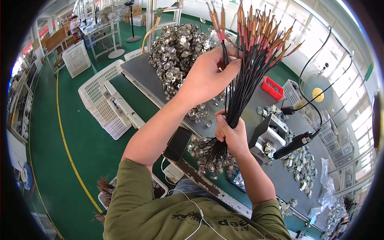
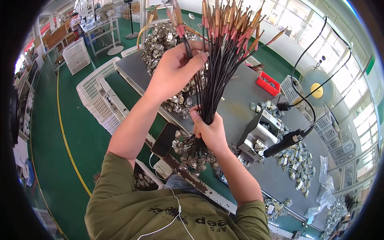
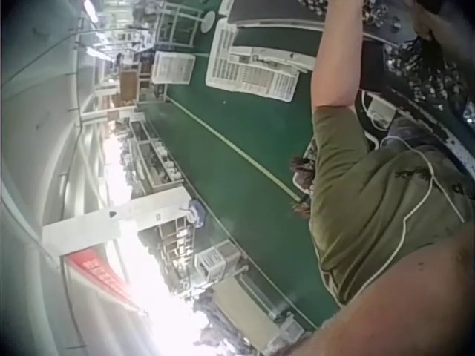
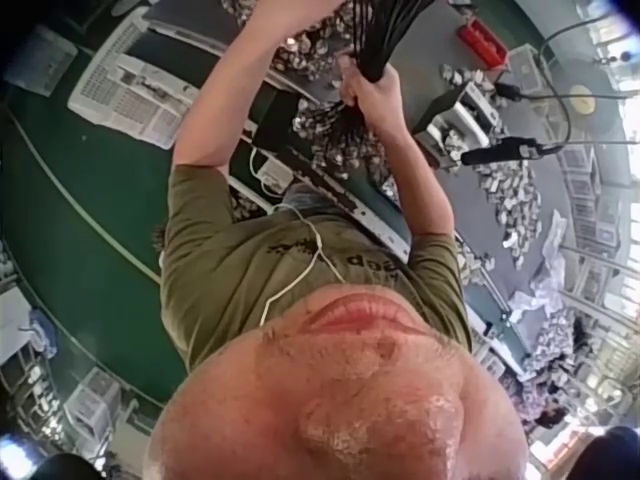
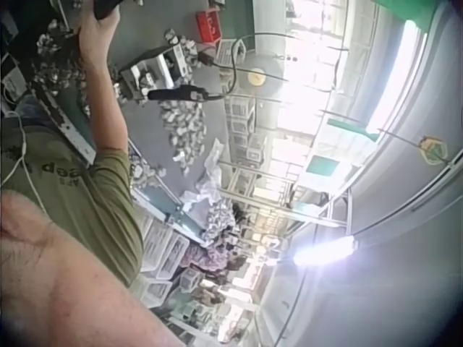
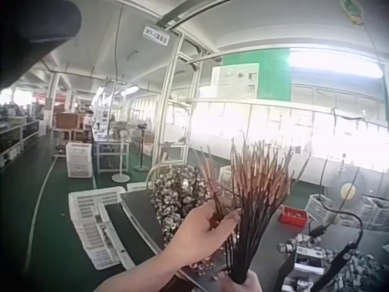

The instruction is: Assembling wire harnesses and electronic parts onto circuit boards and machinery on a production line.

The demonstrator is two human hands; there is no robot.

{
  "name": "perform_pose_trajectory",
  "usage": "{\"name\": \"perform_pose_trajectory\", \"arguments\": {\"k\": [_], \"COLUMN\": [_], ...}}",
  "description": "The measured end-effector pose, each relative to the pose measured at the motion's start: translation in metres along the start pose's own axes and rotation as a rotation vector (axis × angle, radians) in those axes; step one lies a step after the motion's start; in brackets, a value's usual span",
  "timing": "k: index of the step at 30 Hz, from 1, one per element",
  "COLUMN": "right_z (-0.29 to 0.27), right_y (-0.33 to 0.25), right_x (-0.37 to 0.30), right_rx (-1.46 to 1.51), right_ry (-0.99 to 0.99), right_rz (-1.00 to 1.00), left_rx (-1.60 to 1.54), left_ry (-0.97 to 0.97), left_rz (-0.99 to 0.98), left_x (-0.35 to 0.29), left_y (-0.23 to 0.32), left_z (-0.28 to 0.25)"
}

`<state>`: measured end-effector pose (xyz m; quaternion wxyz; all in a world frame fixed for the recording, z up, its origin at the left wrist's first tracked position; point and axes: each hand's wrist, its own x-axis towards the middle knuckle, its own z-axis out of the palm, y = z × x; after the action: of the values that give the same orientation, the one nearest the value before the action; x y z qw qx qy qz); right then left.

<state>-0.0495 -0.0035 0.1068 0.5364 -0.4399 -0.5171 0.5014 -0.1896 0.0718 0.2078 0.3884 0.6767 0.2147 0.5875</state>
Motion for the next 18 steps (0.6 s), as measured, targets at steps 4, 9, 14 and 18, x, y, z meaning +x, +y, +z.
{"name": "perform_pose_trajectory", "arguments": {"k": [4,9,14,18], "right_z": [-0.001,0.000,0.001,0.003], "right_y": [0.002,0.003,0.001,-0.004], "right_x": [0.001,0.000,-0.005,-0.004], "right_rx": [0.002,-0.011,-0.021,-0.067], "right_ry": [-0.019,-0.012,0.029,0.096], "right_rz": [-0.010,-0.012,-0.024,0.000], "left_rx": [0.077,0.042,0.054,0.070], "left_ry": [-0.030,-0.001,0.001,-0.031], "left_rz": [0.001,0.025,0.083,0.091], "left_x": [0.003,0.003,0.002,0.006], "left_y": [-0.004,-0.008,-0.008,-0.011], "left_z": [-0.001,0.001,0.000,-0.001]}}
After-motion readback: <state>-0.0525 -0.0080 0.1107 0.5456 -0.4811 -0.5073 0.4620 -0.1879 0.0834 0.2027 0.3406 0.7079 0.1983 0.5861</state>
